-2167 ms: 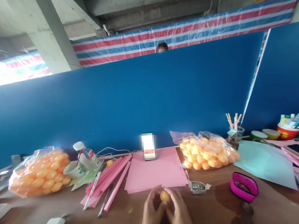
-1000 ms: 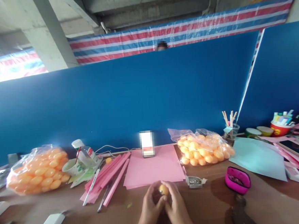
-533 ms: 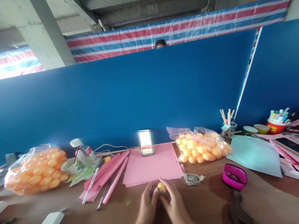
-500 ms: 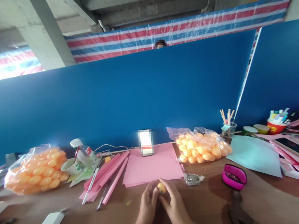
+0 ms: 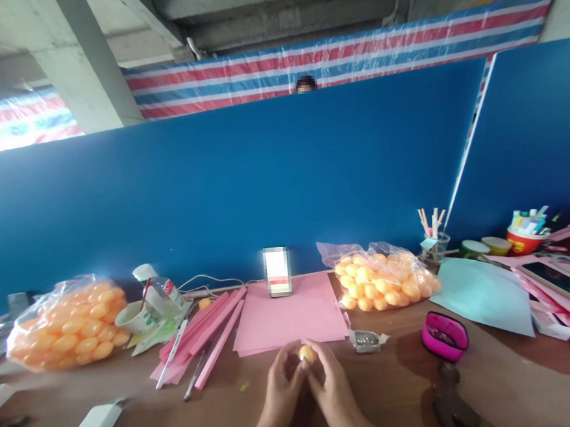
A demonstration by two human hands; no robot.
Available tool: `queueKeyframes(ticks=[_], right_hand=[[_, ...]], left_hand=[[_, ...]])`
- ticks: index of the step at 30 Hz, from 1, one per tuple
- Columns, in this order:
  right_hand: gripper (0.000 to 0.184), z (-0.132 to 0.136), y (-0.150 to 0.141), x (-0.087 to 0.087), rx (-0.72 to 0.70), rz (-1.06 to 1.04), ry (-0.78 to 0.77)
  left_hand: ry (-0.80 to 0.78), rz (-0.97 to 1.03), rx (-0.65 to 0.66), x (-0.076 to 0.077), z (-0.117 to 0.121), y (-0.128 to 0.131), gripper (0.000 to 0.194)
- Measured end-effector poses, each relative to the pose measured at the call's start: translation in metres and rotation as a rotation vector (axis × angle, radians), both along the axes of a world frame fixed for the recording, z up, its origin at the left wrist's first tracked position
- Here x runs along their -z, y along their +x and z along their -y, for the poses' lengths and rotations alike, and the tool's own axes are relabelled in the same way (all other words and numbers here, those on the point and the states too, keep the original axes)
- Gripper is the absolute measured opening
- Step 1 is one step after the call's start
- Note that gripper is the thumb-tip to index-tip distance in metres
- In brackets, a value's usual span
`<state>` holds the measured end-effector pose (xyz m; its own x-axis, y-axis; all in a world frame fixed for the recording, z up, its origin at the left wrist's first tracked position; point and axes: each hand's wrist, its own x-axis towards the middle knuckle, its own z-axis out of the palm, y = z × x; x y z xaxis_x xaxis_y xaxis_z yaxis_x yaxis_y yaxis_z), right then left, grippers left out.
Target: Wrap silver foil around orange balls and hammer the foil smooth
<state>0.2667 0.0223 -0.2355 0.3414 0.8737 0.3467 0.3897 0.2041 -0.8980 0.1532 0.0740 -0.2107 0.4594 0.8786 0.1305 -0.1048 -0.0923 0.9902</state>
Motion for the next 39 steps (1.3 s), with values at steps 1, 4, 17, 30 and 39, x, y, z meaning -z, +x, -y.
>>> queueKeyframes(ticks=[1, 4, 17, 30, 39], right_hand=[[0.042, 0.0, 0.0, -0.001, 0.0, 0.009, -0.001], [0.041, 0.001, 0.0, -0.002, 0.003, 0.031, -0.007], [0.038, 0.002, -0.002, -0.001, -0.013, -0.012, 0.011], [0.039, 0.001, -0.001, 0.0, -0.007, 0.032, 0.006], [0.045, 0.002, -0.002, -0.004, 0.006, 0.029, 0.072]], left_hand=[[0.016, -0.001, 0.0, 0.0, 0.0, 0.0, 0.029], [0.034, 0.006, 0.006, -0.002, 0.0, -0.001, 0.027], [-0.021, -0.013, 0.0, 0.002, 0.001, 0.0, 0.041], [0.061, -0.07, 0.02, -0.01, 0.0, -0.004, 0.031], [0.046, -0.031, 0.003, -0.003, 0.002, -0.002, 0.036]])
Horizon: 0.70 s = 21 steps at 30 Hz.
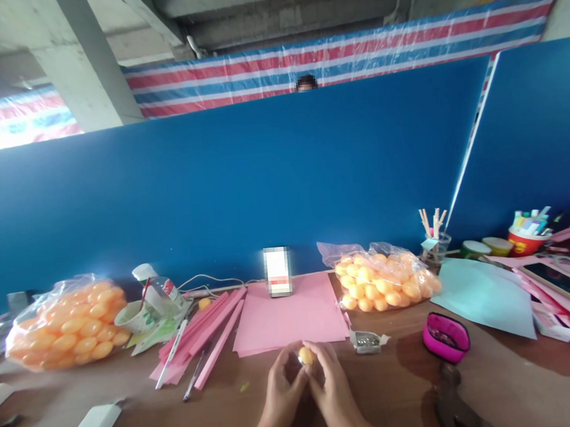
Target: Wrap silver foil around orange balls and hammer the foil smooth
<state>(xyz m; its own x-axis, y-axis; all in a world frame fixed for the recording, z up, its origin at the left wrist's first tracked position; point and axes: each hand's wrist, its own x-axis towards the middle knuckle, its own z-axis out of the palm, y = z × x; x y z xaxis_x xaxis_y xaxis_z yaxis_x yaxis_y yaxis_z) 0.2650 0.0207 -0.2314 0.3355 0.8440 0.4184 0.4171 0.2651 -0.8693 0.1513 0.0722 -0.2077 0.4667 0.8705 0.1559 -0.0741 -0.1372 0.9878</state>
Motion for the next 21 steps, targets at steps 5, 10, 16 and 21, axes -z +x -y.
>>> queueKeyframes(ticks=[5, 10, 16, 21], right_hand=[[0.04, -0.0006, 0.0011, 0.0029, -0.001, 0.007, -0.03], [0.041, -0.0003, 0.0012, 0.0046, -0.008, 0.005, -0.047], [0.041, 0.001, 0.0012, 0.0005, -0.017, -0.014, -0.026], [0.045, -0.0008, 0.0002, 0.0014, 0.019, -0.025, -0.027]], left_hand=[[0.046, -0.043, 0.006, -0.0064, -0.0002, -0.0019, 0.031], [0.018, -0.03, 0.017, -0.0055, -0.0002, -0.0018, 0.033], [0.003, -0.044, 0.026, -0.0052, 0.0, -0.0018, 0.037], [0.039, -0.07, 0.004, -0.0019, -0.0022, -0.0015, 0.044]])
